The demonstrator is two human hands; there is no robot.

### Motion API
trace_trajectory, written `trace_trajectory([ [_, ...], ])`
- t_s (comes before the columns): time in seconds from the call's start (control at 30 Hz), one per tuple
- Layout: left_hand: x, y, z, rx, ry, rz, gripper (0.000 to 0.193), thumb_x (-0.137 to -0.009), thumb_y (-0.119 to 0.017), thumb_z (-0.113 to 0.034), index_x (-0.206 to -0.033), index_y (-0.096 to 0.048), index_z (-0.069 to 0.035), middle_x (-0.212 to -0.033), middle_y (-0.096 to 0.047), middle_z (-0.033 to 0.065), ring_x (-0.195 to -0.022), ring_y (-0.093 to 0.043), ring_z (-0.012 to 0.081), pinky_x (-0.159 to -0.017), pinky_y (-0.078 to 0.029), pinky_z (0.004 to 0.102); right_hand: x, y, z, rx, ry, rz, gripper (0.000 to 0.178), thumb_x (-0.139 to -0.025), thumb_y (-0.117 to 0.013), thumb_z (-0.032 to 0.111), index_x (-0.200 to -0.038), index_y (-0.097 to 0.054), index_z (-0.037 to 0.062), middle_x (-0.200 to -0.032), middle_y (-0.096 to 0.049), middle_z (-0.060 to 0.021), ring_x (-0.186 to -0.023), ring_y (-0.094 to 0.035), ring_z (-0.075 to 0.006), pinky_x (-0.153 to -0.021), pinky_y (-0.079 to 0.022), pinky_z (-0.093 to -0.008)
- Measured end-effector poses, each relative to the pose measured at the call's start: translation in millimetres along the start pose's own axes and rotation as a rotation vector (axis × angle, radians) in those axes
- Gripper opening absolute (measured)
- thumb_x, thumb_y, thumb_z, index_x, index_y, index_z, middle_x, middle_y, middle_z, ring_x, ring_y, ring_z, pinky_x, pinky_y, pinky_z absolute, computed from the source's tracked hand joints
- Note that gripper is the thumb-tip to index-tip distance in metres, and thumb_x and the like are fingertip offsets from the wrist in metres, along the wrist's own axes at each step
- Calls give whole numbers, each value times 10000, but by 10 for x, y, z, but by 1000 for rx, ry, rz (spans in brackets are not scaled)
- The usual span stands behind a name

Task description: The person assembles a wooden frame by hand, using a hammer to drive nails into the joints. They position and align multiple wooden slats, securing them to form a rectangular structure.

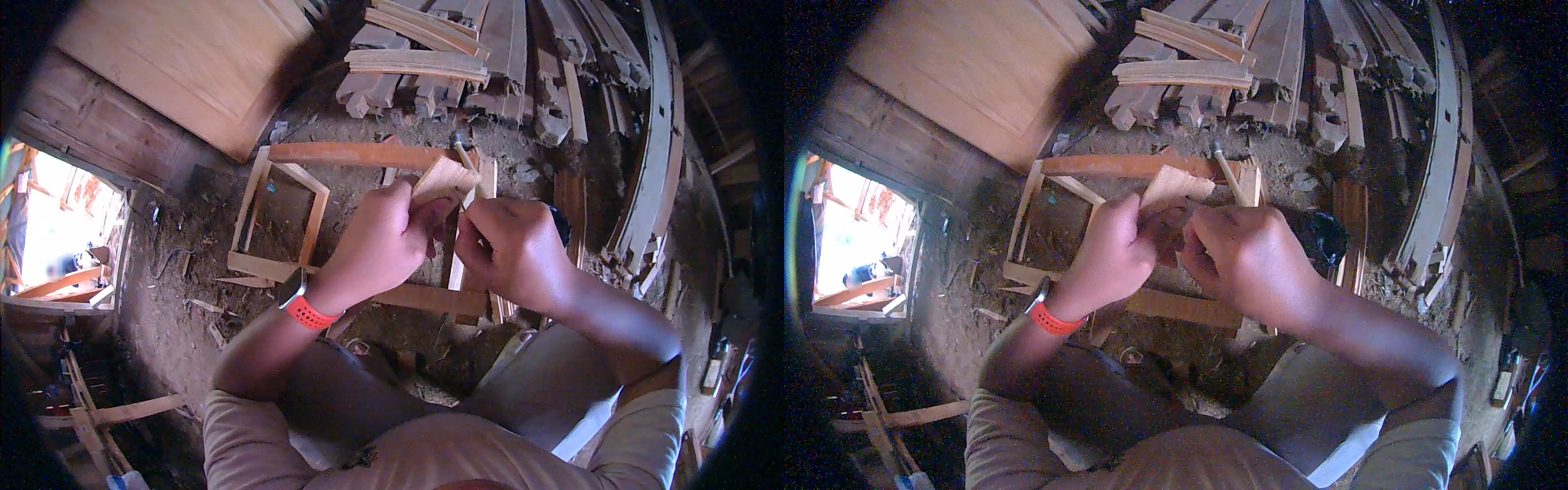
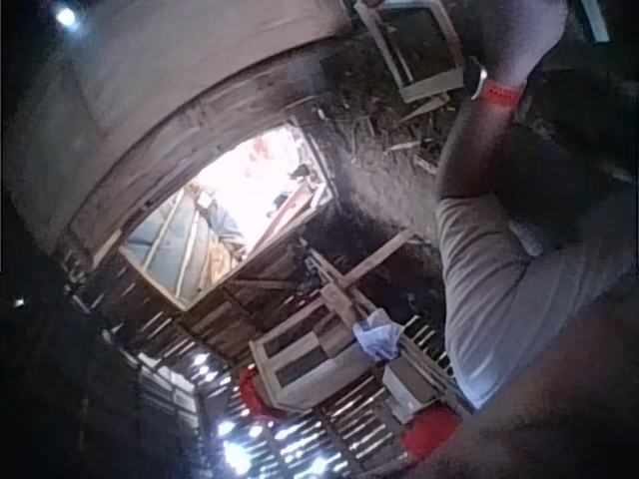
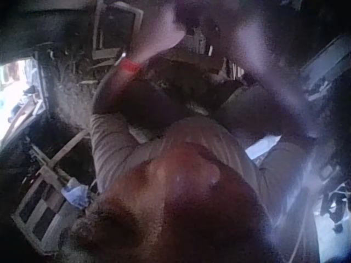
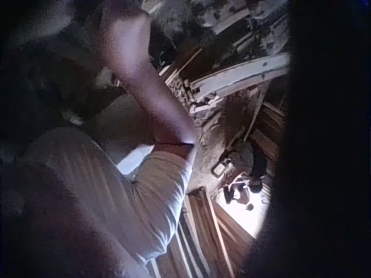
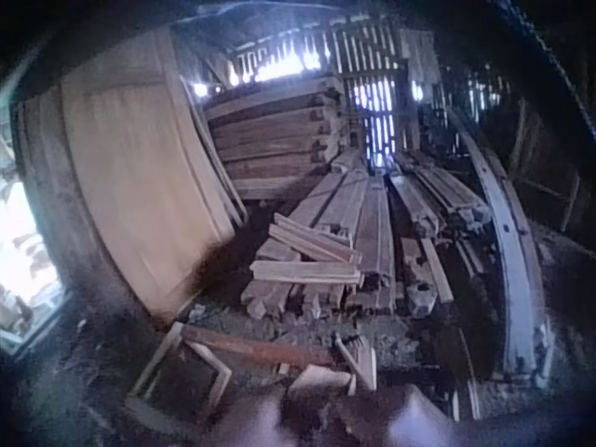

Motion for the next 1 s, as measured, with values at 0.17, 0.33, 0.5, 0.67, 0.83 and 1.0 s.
trace_trajectory([
  [0.17, 28, 15, -53, 208, 195, 93, 272, -1004, -609, -130, -834, -571, 79, -673, -676, 174, -589, -701, 219, -510, -525, 349, -125, 202, -144, -232, -218, 32, 117, -802, -660, 45, -726, -584, 1, -661, -600, -184, -574, -622, -333, -538, -479, -398],
  [0.33, 2, 73, -137, 367, 298, 126, 150, -1020, -534, -75, -1068, -626, 33, -775, -669, 71, -663, -666, 140, -620, -541, 323, 26, 42, -99, -75, 75, 75, 181, -798, -711, 77, -739, -554, 9, -612, -550, -85, -518, -543, -256, -488, -447, -371],
  [0.5, -130, 368, -72, 415, 278, 26, 239, -1066, -515, -216, -1126, -569, 9, -833, -683, 90, -662, -682, 166, -618, -573, 303, 119, -14, 438, 30, 313, 39, 185, -725, -742, 14, -801, -575, 30, -694, -591, -84, -547, -619, -268, -475, -487, -390],
  [0.67, -138, 488, -8, 447, 304, -137, 200, -1061, -519, -160, -1048, -594, 25, -791, -690, 81, -615, -676, 137, -566, -559, 281, 57, 151, 189, 92, 197, -120, 209, -720, -748, 30, -828, -571, 54, -706, -602, -85, -591, -648, -269, -530, -551, -387],
  [0.83, -105, 879, -76, 251, 276, -288, 251, -1067, -524, -227, -1033, -601, 10, -817, -702, 100, -645, -679, 145, -593, -558, 292, 44, 155, 124, 93, 188, -165, 200, -730, -746, -1, -853, -594, 41, -721, -618, -104, -592, -645, -281, -531, -548, -393],
  [1.0, 323, 2094, 298, -11, 296, -526, 410, -1070, -483, -322, -1275, -601, 13, -1036, -719, 156, -822, -728, 235, -721, -595, 326, 79, 190, 36, 78, 114, -133, 179, -756, -733, -1, -877, -604, 25, -723, -624, -121, -593, -644, -310, -556, -543, -406],
])
Point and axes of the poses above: each hand's wrist, its own x-axis away from the middle knuckle, its own y-axis out of the back of the hand, z = x × y, the point moved 2 cm from there along -x, towards the middle knuckle
